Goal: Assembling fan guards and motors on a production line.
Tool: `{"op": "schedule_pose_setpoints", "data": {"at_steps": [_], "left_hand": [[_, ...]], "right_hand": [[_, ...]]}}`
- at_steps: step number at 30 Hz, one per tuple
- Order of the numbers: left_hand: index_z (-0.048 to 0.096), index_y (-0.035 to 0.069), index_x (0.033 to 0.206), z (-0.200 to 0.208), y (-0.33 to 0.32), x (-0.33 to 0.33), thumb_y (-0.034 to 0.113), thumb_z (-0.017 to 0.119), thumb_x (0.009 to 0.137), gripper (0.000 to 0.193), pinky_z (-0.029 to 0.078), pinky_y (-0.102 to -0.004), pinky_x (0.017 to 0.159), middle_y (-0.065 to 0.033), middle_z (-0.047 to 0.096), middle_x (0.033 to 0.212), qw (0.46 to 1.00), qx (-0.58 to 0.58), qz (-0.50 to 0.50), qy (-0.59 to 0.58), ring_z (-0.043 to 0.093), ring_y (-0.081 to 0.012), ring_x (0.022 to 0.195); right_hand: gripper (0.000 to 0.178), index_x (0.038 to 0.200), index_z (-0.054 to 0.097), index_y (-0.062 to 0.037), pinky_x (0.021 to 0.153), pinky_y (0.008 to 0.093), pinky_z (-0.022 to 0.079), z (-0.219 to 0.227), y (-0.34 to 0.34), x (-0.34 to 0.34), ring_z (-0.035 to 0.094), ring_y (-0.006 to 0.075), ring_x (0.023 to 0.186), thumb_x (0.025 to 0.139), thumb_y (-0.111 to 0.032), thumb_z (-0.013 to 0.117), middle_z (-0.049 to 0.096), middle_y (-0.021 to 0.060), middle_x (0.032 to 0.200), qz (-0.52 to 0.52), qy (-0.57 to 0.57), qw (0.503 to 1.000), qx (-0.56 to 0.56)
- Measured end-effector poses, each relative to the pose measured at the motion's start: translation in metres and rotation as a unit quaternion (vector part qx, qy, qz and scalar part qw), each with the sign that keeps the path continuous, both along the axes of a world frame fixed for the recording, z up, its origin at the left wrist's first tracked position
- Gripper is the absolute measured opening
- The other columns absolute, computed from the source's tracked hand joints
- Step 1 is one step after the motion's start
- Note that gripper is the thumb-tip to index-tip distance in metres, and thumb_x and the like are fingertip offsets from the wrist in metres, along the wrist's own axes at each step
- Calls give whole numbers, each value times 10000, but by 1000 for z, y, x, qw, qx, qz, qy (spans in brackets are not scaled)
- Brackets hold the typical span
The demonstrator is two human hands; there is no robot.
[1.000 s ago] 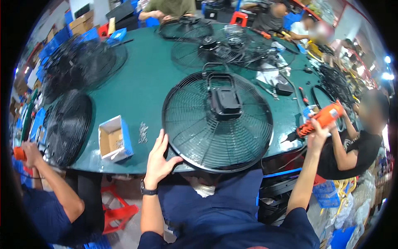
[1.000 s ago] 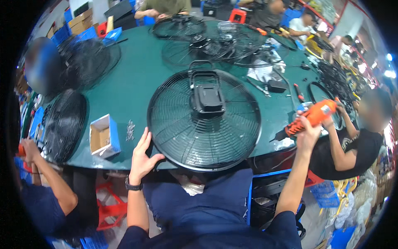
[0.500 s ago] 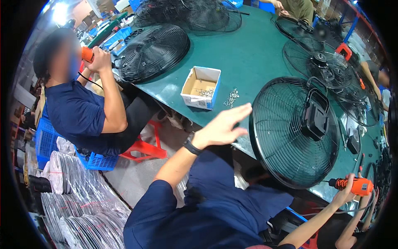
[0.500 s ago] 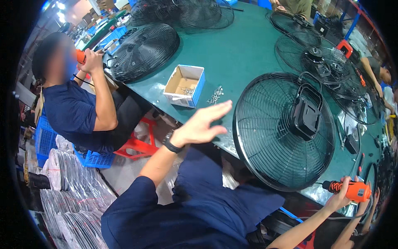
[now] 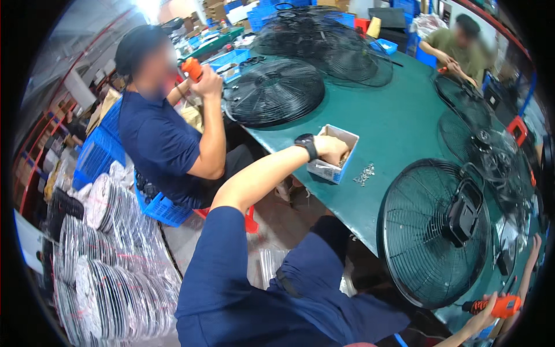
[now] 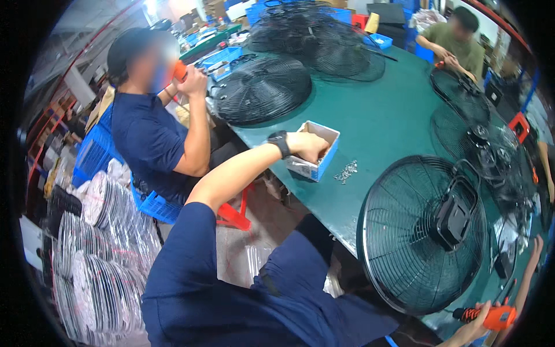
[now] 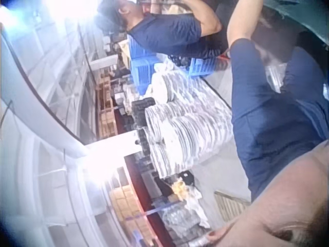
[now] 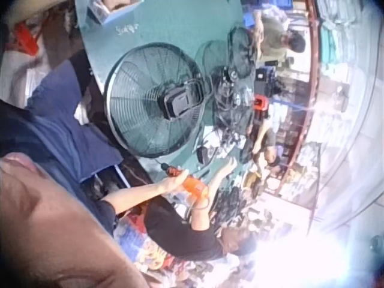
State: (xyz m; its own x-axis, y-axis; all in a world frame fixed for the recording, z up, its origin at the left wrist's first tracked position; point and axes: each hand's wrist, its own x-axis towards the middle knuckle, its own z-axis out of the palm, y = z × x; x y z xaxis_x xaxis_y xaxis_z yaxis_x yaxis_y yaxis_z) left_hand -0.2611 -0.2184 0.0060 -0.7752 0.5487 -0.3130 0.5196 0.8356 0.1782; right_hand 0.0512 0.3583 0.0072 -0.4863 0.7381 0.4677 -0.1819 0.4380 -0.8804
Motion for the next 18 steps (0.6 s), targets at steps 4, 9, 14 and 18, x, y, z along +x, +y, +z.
{"op": "schedule_pose_setpoints", "data": {"at_steps": [4,9,14,18], "left_hand": [[691,58,928,-9,31,-7,261,646,733,285,505,-424,744,-182,685,905,997,43,-63,27,659,-328,844],[686,42,945,5,23,10,161,644,729,250,510,-414,739,-182,685,903,999,37,11,38,658,-327,873],[687,46,949,10,15,9,122,622,725,245,509,-411,730,-172,687,908,998,43,-8,36,656,-322,854],[682,47,942,9,20,-2,160,641,688,281,506,-408,736,-151,688,918,999,-14,23,-33,658,-298,873]], "right_hand": [[769,1405,338,-201,750,500,433,-54,79,42,583,278,799,785,-523,658,571,192,1052,-25,-116,982,-149],[709,1366,375,-176,730,477,439,-63,88,-54,584,264,792,792,-480,659,577,178,1038,63,-110,983,-134],[636,1318,420,-144,705,448,447,-67,88,-76,585,247,784,801,-426,660,584,161,1021,72,-82,986,-126],[577,1279,457,-119,685,425,453,-73,82,-96,586,233,777,808,-383,660,590,148,1007,79,-61,988,-121]]}}
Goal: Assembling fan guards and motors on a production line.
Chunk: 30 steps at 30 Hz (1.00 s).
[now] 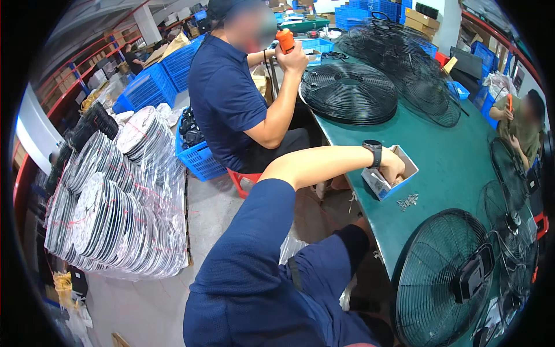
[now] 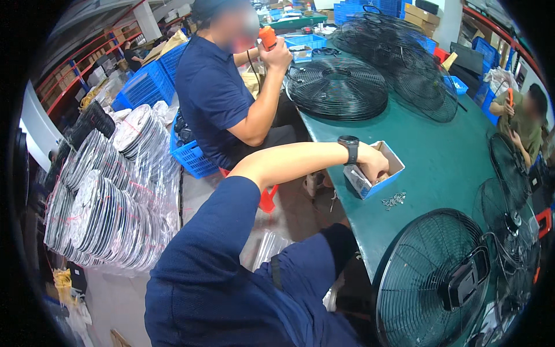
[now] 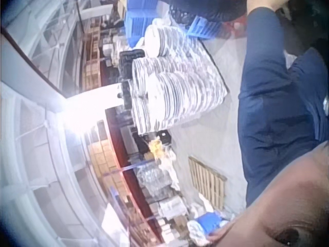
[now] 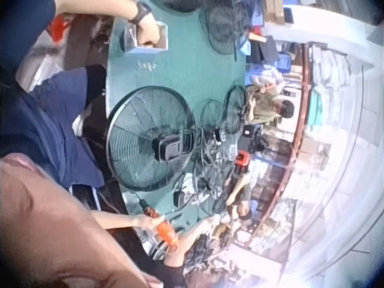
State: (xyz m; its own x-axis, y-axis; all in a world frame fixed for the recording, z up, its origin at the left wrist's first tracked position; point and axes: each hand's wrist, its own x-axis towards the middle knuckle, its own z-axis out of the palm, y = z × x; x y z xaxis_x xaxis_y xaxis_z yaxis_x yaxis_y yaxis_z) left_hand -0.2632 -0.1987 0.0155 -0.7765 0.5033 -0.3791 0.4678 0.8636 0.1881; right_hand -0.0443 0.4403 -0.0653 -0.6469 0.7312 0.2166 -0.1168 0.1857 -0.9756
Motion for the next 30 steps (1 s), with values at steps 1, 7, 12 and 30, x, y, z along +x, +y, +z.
{"op": "schedule_pose_setpoints", "data": {"at_steps": [1,7,12,30], "left_hand": [[681,50,950,-7,0,-4,175,645,689,291,503,-417,745,-151,687,923,1000,-8,-4,22,655,-305,888],[669,15,979,-13,18,1,197,610,760,291,496,-446,788,-203,672,968,996,-57,-43,61,641,-357,936],[679,7,959,-21,23,6,174,614,751,275,509,-442,788,-210,674,959,992,-32,-69,104,646,-364,919],[544,-45,1157,-48,-33,-37,32,590,695,471,435,-454,913,-245,590,1077,976,26,-191,103,559,-385,1013]], "right_hand": [[563,1270,466,-113,680,419,455,0,-3,-9,586,229,775,809,-373,661,592,145,1004,6,7,1000,1],[477,1211,521,-76,650,384,464,5,-22,-33,587,208,764,820,-309,661,600,124,983,16,41,999,13],[407,1163,567,-45,625,355,472,8,-41,-41,588,190,756,828,-255,662,607,107,966,13,63,998,21],[371,1167,621,-44,738,336,519,46,-83,111,651,199,847,908,-303,564,649,82,991,-81,40,988,121]]}}
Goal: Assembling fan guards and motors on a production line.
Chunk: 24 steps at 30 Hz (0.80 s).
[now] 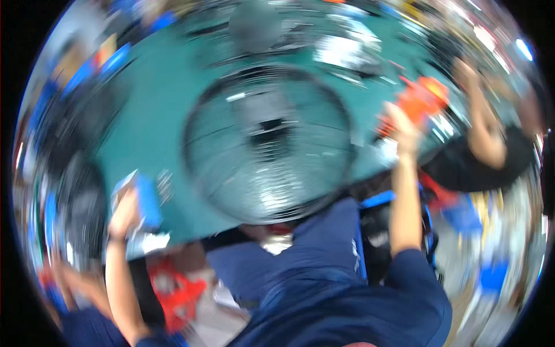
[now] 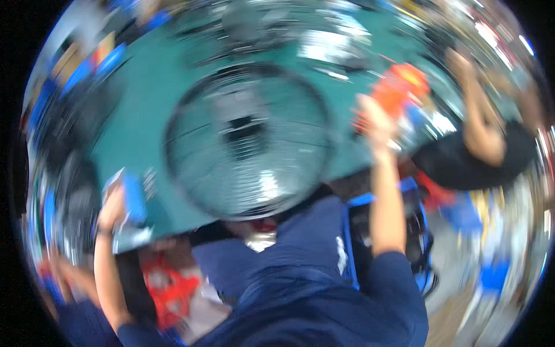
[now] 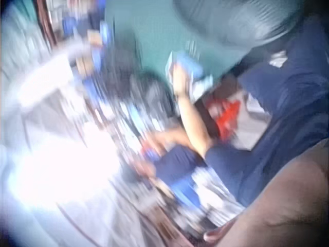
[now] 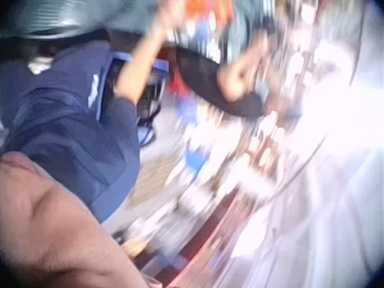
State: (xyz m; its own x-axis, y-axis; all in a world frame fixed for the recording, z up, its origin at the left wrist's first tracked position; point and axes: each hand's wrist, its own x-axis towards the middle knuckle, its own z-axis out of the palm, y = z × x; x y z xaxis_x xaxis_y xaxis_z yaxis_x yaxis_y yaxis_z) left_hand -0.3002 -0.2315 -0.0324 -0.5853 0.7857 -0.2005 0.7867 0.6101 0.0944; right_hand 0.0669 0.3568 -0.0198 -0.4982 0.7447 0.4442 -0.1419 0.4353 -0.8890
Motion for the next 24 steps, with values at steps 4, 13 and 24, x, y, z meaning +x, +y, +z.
{"op": "schedule_pose_setpoints", "data": {"at_steps": [4,13,24], "left_hand": [[586,-37,1047,5,-6,-14,138,652,695,398,474,-437,817,-207,635,962,991,57,-7,-124,607,-360,932],[597,-16,1044,6,67,-32,203,630,808,323,475,-355,767,-129,641,952,981,50,-128,-137,604,-271,846],[616,-23,1026,29,66,-40,189,602,796,313,475,-389,772,-186,646,959,987,-62,-105,-106,615,-328,871]], "right_hand": [[292,945,540,-42,533,279,512,44,-28,-19,609,136,603,746,-134,732,577,22,759,-56,101,992,-47],[273,898,553,-18,482,320,478,50,-26,-16,572,153,509,647,-99,625,558,56,646,-143,211,963,-84],[236,843,527,7,629,376,472,42,-25,-31,600,322,645,652,-93,626,578,161,684,-244,182,951,52]]}}
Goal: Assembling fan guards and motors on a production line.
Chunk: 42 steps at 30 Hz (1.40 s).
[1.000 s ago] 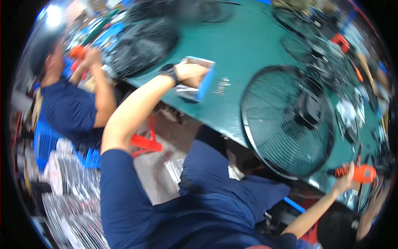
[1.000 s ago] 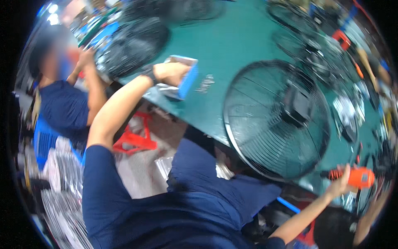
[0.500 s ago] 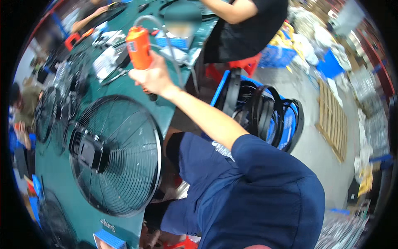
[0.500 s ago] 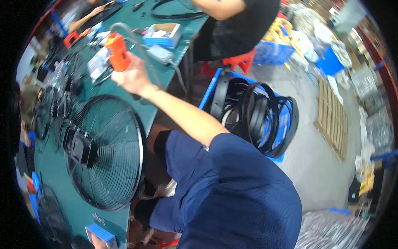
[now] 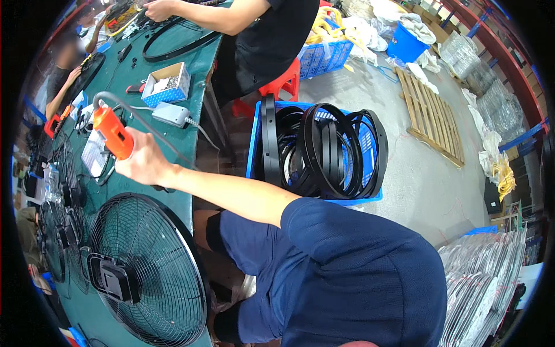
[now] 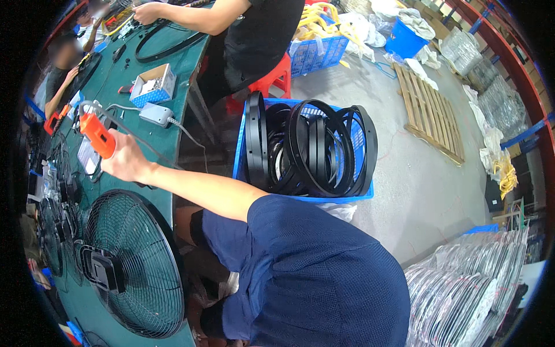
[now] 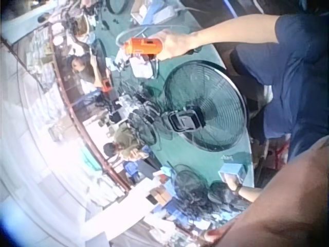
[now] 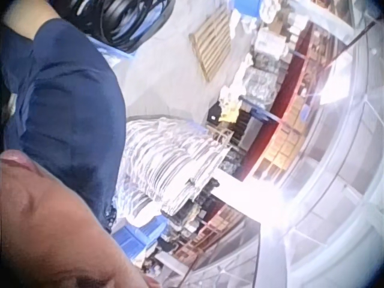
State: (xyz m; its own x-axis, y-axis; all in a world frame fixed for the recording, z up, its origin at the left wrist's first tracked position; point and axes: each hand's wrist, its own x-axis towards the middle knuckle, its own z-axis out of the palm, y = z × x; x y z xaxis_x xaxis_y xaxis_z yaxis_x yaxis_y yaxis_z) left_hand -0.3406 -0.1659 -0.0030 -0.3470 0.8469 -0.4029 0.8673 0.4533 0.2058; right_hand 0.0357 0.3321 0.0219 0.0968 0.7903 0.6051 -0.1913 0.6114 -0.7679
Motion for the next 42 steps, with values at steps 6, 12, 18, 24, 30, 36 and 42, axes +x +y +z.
{"op": "schedule_pose_setpoints", "data": {"at_steps": [6,12,18,24,30,36,42], "left_hand": [[626,-27,1017,16,-16,10,181,587,789,311,475,-408,775,-217,649,963,998,-43,42,27,622,-359,884],[637,-30,1007,39,-50,45,174,571,783,310,475,-427,778,-248,652,967,990,-64,116,48,628,-390,898],[591,-43,1103,43,-26,61,85,495,766,373,468,-396,809,-248,645,1009,987,-37,147,-51,621,-355,934],[579,-43,1112,50,-12,72,90,487,781,369,466,-384,793,-237,640,998,978,-5,165,-125,613,-340,913],[567,-44,1122,59,-11,82,95,478,796,365,464,-373,777,-226,636,987,963,22,190,-192,605,-326,891],[555,-45,1131,64,-8,87,100,469,811,362,462,-361,761,-216,632,976,941,57,206,-261,598,-311,870],[543,-46,1141,62,5,83,105,461,826,359,461,-349,745,-205,628,965,917,86,200,-333,590,-297,848]], "right_hand": [[188,831,523,-17,646,365,447,3,-2,3,578,305,695,680,-85,611,565,135,740,23,-5,999,27],[238,883,532,-19,657,348,442,-3,-3,-6,557,223,688,678,-97,625,547,98,733,49,-16,999,-8],[263,886,527,-16,604,331,466,8,-6,2,574,194,625,654,-99,620,566,87,685,58,0,998,-31],[272,905,528,-10,511,311,461,6,-7,3,568,160,520,669,-101,629,551,74,641,77,3,997,-17],[259,908,533,-7,493,300,463,4,-6,0,571,145,511,681,-95,623,541,48,639,99,16,994,-30],[273,924,544,-14,502,292,467,1,-6,-1,558,124,521,679,-100,629,545,36,658,60,-32,998,15],[286,925,544,-14,565,310,469,7,-11,5,574,153,580,675,-118,638,558,53,686,88,-46,994,-43]]}}
